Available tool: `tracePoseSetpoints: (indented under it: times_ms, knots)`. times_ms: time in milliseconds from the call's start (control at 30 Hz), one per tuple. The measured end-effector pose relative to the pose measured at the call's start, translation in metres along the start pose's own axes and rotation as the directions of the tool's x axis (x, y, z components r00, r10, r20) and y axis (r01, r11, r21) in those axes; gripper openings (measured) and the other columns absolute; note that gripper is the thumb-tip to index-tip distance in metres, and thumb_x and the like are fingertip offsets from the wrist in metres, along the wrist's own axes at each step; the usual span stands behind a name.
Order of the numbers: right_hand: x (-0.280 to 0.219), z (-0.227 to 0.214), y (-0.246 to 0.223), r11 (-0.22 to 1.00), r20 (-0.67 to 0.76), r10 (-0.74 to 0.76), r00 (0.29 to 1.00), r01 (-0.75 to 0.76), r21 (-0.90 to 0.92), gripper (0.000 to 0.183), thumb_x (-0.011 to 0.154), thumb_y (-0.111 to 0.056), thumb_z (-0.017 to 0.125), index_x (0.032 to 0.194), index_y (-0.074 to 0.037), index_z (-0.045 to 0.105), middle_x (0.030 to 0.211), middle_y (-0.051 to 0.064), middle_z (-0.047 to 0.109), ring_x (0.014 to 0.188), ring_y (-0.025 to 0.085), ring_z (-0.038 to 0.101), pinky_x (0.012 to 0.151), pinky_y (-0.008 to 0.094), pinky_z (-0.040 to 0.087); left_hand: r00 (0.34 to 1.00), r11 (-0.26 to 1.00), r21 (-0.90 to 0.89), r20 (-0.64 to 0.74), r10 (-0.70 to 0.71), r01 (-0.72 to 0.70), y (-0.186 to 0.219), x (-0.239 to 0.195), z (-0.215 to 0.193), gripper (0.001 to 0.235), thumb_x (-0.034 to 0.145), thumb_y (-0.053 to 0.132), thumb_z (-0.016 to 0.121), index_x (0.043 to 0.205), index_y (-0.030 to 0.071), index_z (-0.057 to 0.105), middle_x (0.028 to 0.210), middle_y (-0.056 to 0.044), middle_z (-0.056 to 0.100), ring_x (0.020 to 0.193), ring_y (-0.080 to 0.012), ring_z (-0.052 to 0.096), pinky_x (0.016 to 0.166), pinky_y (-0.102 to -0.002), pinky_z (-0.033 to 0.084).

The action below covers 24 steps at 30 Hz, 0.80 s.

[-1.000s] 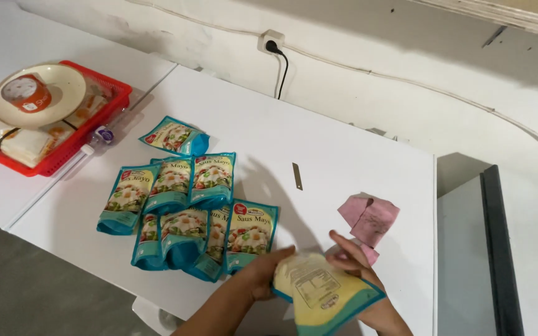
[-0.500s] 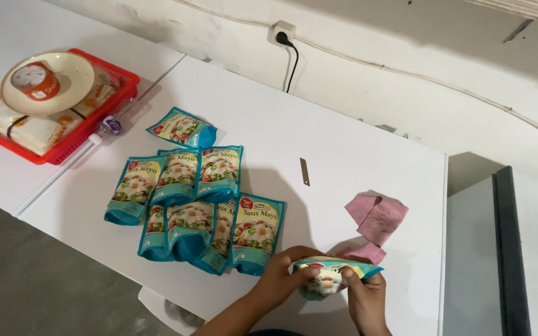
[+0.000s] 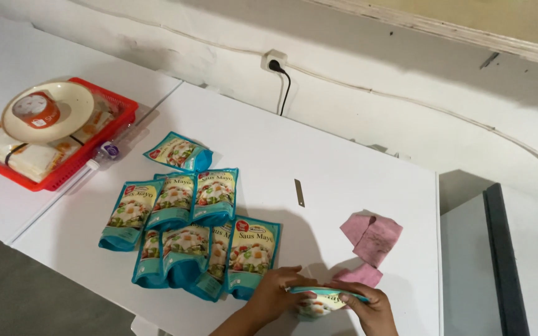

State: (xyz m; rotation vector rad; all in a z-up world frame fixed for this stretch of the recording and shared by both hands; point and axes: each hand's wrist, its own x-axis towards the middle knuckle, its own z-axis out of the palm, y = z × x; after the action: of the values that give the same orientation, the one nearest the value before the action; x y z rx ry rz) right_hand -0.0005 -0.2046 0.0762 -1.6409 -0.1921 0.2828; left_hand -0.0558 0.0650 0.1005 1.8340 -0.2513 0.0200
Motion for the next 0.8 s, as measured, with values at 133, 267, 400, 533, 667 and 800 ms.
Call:
tracePoseSetpoints:
  times_ms: [133,267,400,533,667,800]
  knots:
    - [0.002,0.002,-0.011,0.996,0.031,-0.081,0.996,0.082,-0.017,0.028,0.078,0.003,0.077,0.105,0.008,0.084,0.100,0.024,0.091,0.083,0.030,0.085,0.077,0.041,0.072,0.989,0.992,-0.016,0.082,-0.122,0.124,0.045,0.001,-0.020,0.024,0.085,0.027,0.077,0.109,0.024,0.080,0.134,-0.002,0.074,0.148,-0.0327,0.046,0.116,-0.052,0.041]
    - [0.004,0.008,-0.014,0.991,0.049,0.041,0.998,-0.034,-0.128,0.037,0.076,0.001,0.081,0.113,-0.002,0.084,0.108,0.016,0.091,0.097,0.028,0.086,0.087,0.041,0.069,0.998,0.999,-0.001,0.015,0.054,-0.054,0.050,-0.001,-0.022,0.033,0.080,0.019,0.082,0.112,0.016,0.078,0.114,-0.005,0.080,0.103,-0.0219,0.074,0.120,-0.044,0.037]
    - [0.000,0.022,-0.042,0.987,0.260,-0.044,0.965,0.082,-0.137,0.061,0.072,0.001,0.086,0.130,-0.009,0.073,0.137,0.011,0.078,0.130,0.028,0.072,0.114,0.046,0.052,0.996,0.993,-0.072,-0.031,0.088,-0.090,0.032,-0.002,-0.009,0.036,0.075,0.017,0.085,0.111,0.016,0.079,0.100,-0.002,0.082,0.091,-0.0228,0.076,0.116,-0.046,0.042]
    - [0.005,0.013,-0.019,0.971,0.107,-0.034,0.994,0.058,-0.234,0.029,0.077,-0.004,0.083,0.106,-0.003,0.089,0.098,0.010,0.094,0.083,0.018,0.084,0.079,0.031,0.066,0.988,0.977,0.143,0.003,0.157,-0.156,0.033,0.008,-0.008,0.027,0.077,0.017,0.086,0.103,0.023,0.080,0.102,0.001,0.083,0.098,-0.0144,0.079,0.120,-0.046,0.037]
    - [0.003,0.016,-0.025,0.968,0.101,-0.073,0.992,0.095,-0.232,0.028,0.075,-0.008,0.085,0.102,-0.008,0.091,0.106,0.009,0.093,0.107,0.021,0.080,0.090,0.036,0.064,0.981,0.975,0.115,-0.002,0.194,-0.193,0.038,0.007,-0.015,0.024,0.077,0.014,0.085,0.099,0.022,0.079,0.105,-0.005,0.082,0.116,-0.0209,0.074,0.120,-0.053,0.031]
    - [0.004,0.014,-0.024,0.981,0.104,0.013,0.994,0.008,-0.195,0.041,0.072,-0.005,0.089,0.113,-0.008,0.086,0.105,0.011,0.092,0.091,0.022,0.086,0.084,0.034,0.068,0.989,0.987,0.063,0.005,0.149,-0.149,0.033,0.006,-0.019,0.035,0.078,0.022,0.087,0.111,0.015,0.077,0.110,-0.006,0.081,0.121,-0.0273,0.072,0.117,-0.059,0.031]
